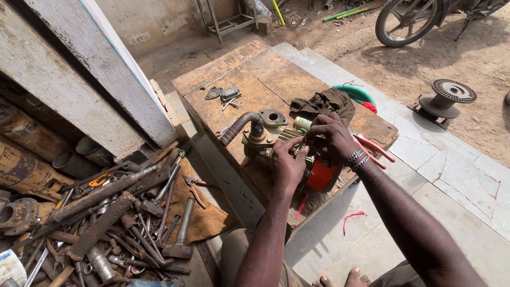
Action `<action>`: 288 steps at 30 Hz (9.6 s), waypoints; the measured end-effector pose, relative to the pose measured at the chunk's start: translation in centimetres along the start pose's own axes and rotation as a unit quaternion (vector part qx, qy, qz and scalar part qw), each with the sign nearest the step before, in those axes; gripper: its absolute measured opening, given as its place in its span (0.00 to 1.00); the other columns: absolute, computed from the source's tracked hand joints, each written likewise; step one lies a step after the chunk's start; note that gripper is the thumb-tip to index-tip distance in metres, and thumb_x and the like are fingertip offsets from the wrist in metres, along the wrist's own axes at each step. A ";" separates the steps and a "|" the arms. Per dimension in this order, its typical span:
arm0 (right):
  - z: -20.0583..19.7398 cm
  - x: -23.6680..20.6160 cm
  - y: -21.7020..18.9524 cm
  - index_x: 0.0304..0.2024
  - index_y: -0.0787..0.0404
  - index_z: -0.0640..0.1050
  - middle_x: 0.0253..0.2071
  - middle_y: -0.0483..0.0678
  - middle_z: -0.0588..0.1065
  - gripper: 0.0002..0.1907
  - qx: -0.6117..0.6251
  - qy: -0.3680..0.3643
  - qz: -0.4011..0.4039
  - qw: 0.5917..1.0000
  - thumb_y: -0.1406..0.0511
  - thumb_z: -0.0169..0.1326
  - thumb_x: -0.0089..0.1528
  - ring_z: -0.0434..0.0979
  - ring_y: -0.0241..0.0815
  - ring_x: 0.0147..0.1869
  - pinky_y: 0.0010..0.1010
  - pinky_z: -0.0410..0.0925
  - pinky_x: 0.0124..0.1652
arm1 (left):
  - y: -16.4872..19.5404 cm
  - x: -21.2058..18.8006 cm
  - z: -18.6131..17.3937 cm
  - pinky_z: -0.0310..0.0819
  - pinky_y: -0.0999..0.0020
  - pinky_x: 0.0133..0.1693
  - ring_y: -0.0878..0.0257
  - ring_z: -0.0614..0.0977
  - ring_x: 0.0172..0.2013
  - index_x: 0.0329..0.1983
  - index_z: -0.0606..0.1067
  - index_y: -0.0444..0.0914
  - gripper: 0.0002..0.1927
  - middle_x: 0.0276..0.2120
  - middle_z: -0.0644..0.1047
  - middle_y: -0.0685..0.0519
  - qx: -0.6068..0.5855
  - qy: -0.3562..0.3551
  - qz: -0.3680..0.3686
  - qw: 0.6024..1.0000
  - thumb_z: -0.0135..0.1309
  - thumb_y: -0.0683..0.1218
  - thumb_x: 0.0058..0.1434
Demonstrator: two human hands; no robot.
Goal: The person sits on the ground repairing a small electric water pump on a wooden bench. They use pliers to cut and strip wires, handle the pump's wiring and capacitor, and press electrical tape onto the motor housing while repositioning the pump.
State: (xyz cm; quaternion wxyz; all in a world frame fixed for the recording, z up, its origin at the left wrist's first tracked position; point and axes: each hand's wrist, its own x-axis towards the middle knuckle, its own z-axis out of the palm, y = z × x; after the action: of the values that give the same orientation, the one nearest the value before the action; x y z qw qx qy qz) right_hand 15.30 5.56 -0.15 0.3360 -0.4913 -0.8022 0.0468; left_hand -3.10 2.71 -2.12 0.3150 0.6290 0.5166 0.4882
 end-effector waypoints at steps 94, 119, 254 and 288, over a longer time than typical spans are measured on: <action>-3.6 -10.5 -4.0 0.38 0.60 0.83 0.59 0.52 0.77 0.13 0.217 0.192 0.087 0.953 0.62 0.71 0.56 0.82 0.36 0.53 0.27 0.78 0.48 | 8.9 -2.5 -1.0 0.83 0.61 0.50 0.53 0.85 0.49 0.49 0.79 0.35 0.09 0.45 0.83 0.46 0.054 -0.092 0.311 0.945 0.59 0.40 0.66; -5.2 -11.1 -4.2 0.36 0.62 0.81 0.57 0.54 0.78 0.12 0.400 0.119 0.088 0.904 0.63 0.70 0.58 0.79 0.38 0.58 0.31 0.75 0.55 | 8.7 -1.3 -1.4 0.84 0.68 0.38 0.67 0.87 0.34 0.41 0.80 0.35 0.07 0.32 0.83 0.52 -0.010 -0.192 0.121 0.974 0.56 0.44 0.68; -6.4 -0.6 0.2 0.40 0.50 0.82 0.71 0.42 0.69 0.07 -0.077 -0.081 -0.106 0.988 0.60 0.62 0.60 0.77 0.47 0.63 0.41 0.75 0.56 | 1.3 0.2 0.1 0.80 0.61 0.39 0.59 0.80 0.38 0.40 0.83 0.34 0.11 0.34 0.74 0.48 0.092 -0.054 0.058 0.993 0.64 0.45 0.56; -5.4 0.5 -0.9 0.51 0.47 0.82 0.73 0.38 0.65 0.14 -0.101 -0.180 -0.100 0.973 0.62 0.57 0.61 0.76 0.41 0.64 0.36 0.74 0.56 | 0.6 0.0 0.4 0.79 0.64 0.33 0.63 0.78 0.33 0.51 0.82 0.38 0.19 0.33 0.71 0.50 0.095 -0.062 0.016 0.993 0.62 0.48 0.57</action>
State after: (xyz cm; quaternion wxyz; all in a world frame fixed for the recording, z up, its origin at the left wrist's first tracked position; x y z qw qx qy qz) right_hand 17.61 4.10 4.65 0.1377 -0.4236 -0.8951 0.0188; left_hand -2.55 2.54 -1.70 0.2778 0.6933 0.5299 0.4018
